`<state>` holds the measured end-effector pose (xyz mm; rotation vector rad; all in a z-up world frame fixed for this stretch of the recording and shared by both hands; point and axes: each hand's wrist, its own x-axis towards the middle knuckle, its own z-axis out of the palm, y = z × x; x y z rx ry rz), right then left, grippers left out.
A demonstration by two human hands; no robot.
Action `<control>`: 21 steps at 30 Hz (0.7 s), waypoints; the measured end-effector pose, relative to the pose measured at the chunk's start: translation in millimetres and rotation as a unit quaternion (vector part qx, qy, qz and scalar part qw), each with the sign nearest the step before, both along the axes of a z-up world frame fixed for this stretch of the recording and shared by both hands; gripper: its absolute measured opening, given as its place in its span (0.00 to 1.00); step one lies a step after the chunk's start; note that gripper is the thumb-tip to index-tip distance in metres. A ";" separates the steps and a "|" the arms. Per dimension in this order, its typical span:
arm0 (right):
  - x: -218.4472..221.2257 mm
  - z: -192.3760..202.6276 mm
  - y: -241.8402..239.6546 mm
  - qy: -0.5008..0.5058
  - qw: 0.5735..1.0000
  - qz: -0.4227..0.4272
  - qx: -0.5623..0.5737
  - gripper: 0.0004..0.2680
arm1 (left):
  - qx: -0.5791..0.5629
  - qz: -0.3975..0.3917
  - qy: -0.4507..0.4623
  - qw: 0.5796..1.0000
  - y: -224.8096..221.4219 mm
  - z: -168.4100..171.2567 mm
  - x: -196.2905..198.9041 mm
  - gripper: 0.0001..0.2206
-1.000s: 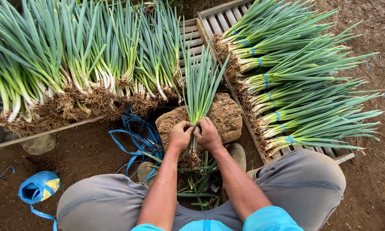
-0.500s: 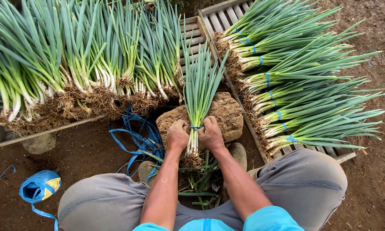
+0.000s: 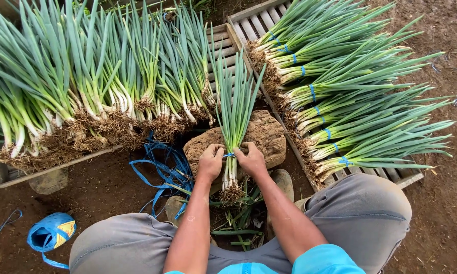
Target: Gathering harvested green onions into bunches and tying them with plastic string for transport.
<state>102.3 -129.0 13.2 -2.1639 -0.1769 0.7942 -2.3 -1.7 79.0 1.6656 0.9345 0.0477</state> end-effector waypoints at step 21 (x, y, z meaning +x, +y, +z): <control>-18.0 -32.3 -23.7 0.431 0.817 -0.066 0.377 0.06 | -0.290 0.110 -0.093 0.946 2.1 47.7 7.5 0.56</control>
